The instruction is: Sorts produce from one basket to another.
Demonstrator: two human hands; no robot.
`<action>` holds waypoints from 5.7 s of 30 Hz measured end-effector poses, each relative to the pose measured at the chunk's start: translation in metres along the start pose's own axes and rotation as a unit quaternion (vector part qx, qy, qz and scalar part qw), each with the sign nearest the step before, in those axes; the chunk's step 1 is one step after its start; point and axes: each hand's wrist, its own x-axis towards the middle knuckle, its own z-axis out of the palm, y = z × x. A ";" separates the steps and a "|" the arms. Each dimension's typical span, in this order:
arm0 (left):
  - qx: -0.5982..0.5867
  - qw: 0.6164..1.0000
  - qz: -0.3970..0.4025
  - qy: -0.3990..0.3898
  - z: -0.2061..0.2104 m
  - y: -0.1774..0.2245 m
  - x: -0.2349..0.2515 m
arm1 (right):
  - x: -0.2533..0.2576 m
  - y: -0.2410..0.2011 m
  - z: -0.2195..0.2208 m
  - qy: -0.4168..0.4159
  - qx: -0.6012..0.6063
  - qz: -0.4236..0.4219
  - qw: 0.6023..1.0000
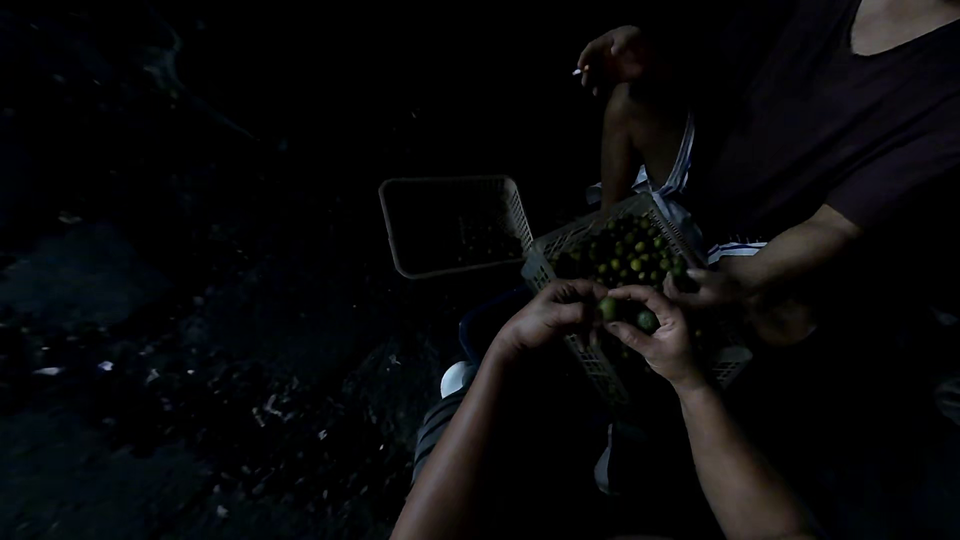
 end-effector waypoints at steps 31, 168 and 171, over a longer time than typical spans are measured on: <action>0.100 0.966 -0.083 0.223 -0.012 0.010 0.004 | 0.004 -0.010 0.016 -0.101 -0.231 0.106 0.962; 0.028 0.997 -0.014 0.075 -0.009 0.002 -0.011 | -0.004 -0.011 0.024 0.196 0.394 0.328 0.836; 0.071 0.990 -0.008 0.122 -0.006 0.004 -0.009 | 0.006 -0.008 0.031 0.163 0.292 0.419 0.844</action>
